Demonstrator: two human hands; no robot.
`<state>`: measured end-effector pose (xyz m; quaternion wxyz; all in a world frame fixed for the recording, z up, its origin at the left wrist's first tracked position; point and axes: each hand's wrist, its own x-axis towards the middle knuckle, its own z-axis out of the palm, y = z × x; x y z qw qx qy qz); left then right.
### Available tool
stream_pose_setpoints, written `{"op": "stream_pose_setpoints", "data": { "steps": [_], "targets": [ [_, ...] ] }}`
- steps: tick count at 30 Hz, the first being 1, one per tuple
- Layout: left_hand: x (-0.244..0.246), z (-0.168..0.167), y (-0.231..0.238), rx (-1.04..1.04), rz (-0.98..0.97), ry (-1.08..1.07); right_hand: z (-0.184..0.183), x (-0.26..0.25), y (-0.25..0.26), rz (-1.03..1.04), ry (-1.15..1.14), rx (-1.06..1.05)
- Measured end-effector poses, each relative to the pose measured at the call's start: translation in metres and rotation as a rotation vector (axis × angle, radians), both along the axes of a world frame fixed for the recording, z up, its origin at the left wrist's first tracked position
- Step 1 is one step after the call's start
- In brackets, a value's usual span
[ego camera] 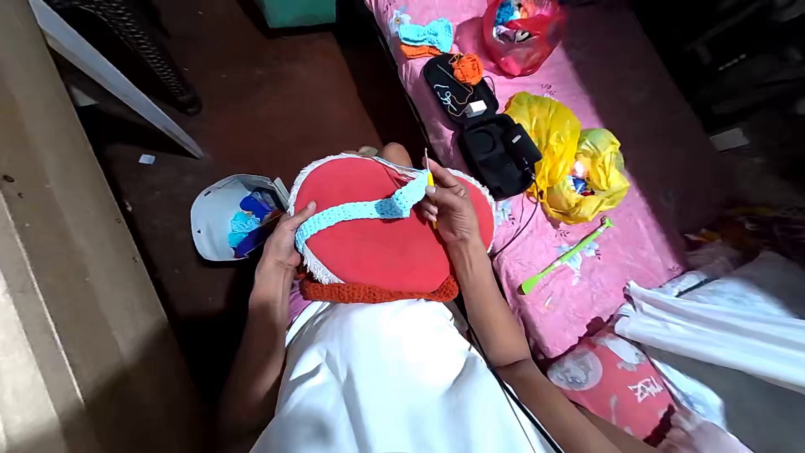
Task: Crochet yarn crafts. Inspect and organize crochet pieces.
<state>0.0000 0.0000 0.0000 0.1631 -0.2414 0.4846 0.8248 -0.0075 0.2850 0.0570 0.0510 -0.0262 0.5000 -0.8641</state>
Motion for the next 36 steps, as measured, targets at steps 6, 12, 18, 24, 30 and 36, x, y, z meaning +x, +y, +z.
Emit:
{"op": "stream_pose_setpoints", "data": {
  "steps": [6,12,18,24,30,36],
  "targets": [
    [0.002,0.004,0.000,0.063,-0.093,0.106,0.028,0.025,0.003,-0.016,0.097,0.039],
    [0.010,0.030,0.010,0.103,-0.082,0.113,0.058,0.049,0.002,-0.039,0.184,0.224],
    [0.025,0.087,0.013,0.048,-0.170,-0.015,0.059,0.045,0.001,0.005,0.186,0.268],
    [-0.008,0.009,0.019,0.119,-0.186,-0.005,0.036,0.019,-0.006,0.082,-0.001,0.262],
    [-0.002,0.020,0.013,0.089,-0.195,0.068,0.060,0.003,-0.002,0.172,0.012,0.234],
    [0.009,0.112,-0.004,-0.506,-0.249,-0.026,0.083,-0.002,0.005,0.206,0.124,0.300]
  ]
}}
